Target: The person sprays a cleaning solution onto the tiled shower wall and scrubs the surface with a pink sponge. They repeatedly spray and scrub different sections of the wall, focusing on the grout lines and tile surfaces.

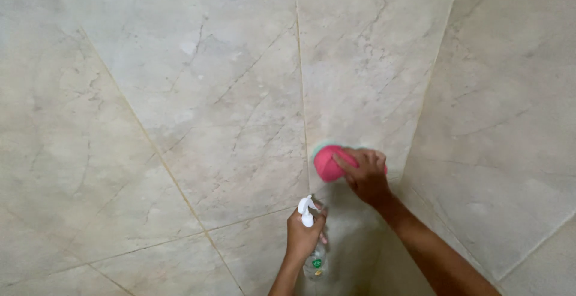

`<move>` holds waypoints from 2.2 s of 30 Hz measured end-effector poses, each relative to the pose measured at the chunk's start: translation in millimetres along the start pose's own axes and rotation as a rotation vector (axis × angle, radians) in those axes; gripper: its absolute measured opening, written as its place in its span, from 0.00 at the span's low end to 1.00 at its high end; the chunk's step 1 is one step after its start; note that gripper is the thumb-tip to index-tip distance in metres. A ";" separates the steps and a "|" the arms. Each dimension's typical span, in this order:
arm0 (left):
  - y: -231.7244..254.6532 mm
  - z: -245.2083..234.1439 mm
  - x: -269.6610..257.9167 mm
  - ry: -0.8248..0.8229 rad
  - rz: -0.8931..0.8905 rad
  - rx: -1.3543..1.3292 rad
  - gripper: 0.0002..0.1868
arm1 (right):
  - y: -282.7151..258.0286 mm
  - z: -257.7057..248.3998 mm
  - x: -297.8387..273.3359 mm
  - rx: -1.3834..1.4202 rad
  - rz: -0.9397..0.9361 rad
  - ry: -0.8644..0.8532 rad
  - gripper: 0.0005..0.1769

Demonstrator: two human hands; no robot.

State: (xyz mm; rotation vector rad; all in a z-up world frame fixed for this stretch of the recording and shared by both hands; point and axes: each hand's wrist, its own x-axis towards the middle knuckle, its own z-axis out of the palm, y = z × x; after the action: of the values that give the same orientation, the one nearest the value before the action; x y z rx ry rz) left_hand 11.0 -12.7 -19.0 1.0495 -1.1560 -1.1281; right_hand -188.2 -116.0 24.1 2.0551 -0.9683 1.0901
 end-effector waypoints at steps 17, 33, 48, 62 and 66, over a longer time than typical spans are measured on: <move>-43.3 -47.8 -44.9 0.059 -0.056 -0.021 0.12 | -31.1 12.3 -26.8 0.062 -0.055 -0.042 0.34; -36.6 -47.0 -93.0 0.209 0.037 -0.089 0.16 | -117.5 -33.1 -86.5 0.224 0.065 -0.214 0.37; -15.8 -42.3 -131.2 -0.006 -0.027 0.259 0.13 | -173.2 -109.3 -161.4 0.118 0.244 -0.195 0.34; -3.0 -81.3 -181.1 -0.227 -0.018 0.069 0.12 | -276.9 -148.3 -180.8 -0.035 0.635 -0.283 0.42; 10.0 -94.5 -192.1 -0.226 0.003 0.145 0.12 | -295.1 -158.2 -179.8 -0.096 0.628 -0.265 0.41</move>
State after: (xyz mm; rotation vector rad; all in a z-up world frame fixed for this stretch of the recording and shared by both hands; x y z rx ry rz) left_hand 95.9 182.3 -45.3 1.0491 -1.4351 -1.1973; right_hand -82.6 224.5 -107.5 1.8884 -1.8458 1.0449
